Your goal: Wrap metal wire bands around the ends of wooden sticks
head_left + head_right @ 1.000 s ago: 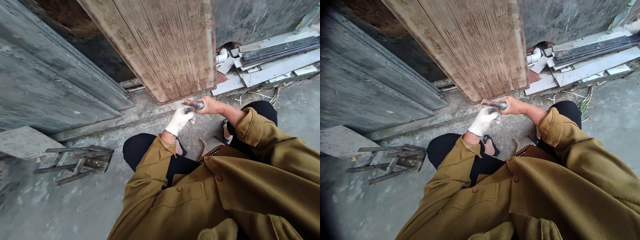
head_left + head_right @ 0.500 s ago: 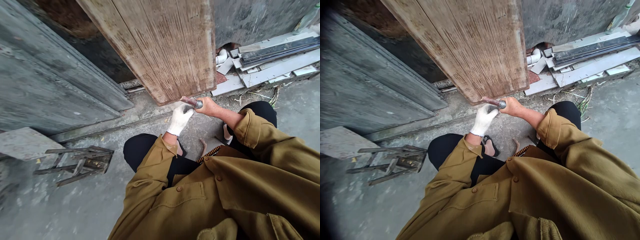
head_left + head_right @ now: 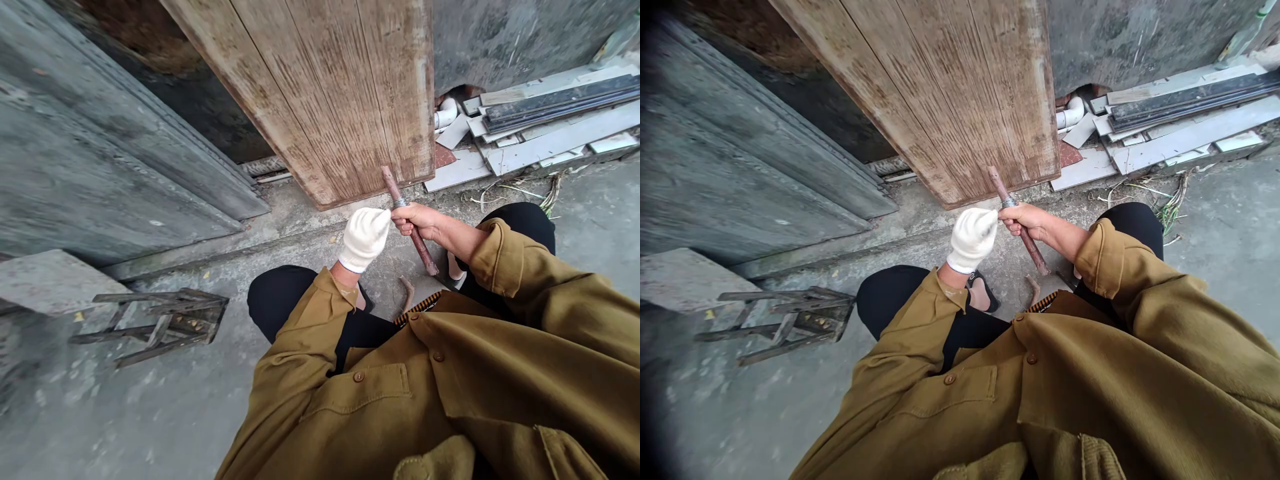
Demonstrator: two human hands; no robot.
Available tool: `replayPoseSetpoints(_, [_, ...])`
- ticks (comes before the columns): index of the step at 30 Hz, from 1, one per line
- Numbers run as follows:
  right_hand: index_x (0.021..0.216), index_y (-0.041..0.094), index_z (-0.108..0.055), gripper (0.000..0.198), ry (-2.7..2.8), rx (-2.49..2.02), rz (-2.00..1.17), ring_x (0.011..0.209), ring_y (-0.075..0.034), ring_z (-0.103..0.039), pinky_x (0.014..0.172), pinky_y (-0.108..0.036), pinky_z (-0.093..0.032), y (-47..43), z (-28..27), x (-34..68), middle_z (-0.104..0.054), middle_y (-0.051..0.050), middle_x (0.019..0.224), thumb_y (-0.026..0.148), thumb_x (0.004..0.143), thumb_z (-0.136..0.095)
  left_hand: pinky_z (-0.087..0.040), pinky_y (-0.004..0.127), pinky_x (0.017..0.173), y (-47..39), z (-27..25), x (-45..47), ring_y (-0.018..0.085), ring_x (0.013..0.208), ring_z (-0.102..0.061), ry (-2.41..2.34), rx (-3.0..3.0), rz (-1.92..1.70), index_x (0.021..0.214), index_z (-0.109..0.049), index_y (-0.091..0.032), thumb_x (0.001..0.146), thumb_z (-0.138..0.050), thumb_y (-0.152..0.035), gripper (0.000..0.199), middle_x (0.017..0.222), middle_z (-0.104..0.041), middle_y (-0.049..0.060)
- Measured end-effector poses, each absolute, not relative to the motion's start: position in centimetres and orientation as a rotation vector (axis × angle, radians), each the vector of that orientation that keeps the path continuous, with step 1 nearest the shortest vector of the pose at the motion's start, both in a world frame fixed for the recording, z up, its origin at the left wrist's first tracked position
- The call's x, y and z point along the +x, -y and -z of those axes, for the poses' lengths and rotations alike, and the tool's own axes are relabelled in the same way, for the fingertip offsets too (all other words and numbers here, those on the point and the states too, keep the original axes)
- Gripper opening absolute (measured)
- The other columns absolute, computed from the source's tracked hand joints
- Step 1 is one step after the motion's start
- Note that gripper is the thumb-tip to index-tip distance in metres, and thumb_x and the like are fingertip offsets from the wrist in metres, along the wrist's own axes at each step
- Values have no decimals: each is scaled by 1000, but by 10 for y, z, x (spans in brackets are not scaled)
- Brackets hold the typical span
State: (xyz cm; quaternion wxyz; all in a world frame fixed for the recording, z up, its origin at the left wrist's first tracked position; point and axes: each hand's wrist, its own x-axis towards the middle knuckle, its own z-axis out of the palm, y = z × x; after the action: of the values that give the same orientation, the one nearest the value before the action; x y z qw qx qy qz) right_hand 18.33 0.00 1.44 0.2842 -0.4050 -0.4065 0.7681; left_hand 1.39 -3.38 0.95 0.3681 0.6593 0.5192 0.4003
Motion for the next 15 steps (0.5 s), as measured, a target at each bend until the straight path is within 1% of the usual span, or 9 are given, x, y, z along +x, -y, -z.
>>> replayPoseSetpoints(2, [69,19,-47,19,1268,-1087,-1870,40,-5,-31,40,-20,-23,-3,-20,189,-41,8,47,24,67,-65,-51,35,84,33,-10,14,25,103,-63,-1227,1474,-1072,97,-66,-19,81,-63,-32,20,102,-67,11])
replayPoseSetpoints(4, [74,16,-55,17,1519,-1103,-1646,44,-6,-37,44,-21,-28,-7,-28,196,-46,7,50,24,65,-67,-53,33,72,31,-9,14,22,86,-67,-1073,1208,-1058,95,-64,-16,84,-58,-41,28,91,-68,10])
replayPoseSetpoints(7, [70,14,-57,16,1819,-1095,-1405,54,-7,-42,52,-21,-32,-11,-37,203,-51,4,57,24,63,-68,-52,31,60,29,-4,14,20,65,-65,-898,955,-874,85,-63,-12,80,-61,-45,33,73,-66,8])
replayPoseSetpoints(11, [66,15,-59,13,2062,-993,-1314,60,-8,-43,56,-21,-32,-9,-41,203,-50,4,60,25,64,-67,-52,32,53,29,3,15,18,53,-61,-777,872,-733,84,-62,-11,75,-68,-39,30,64,-63,5])
replayPoseSetpoints(15, [68,15,-62,11,2148,-988,-1289,60,-8,-42,57,-22,-30,-7,-40,202,-49,4,60,24,65,-66,-51,31,49,30,3,14,16,50,-58,-736,850,-706,83,-62,-11,73,-72,-35,28,63,-61,3])
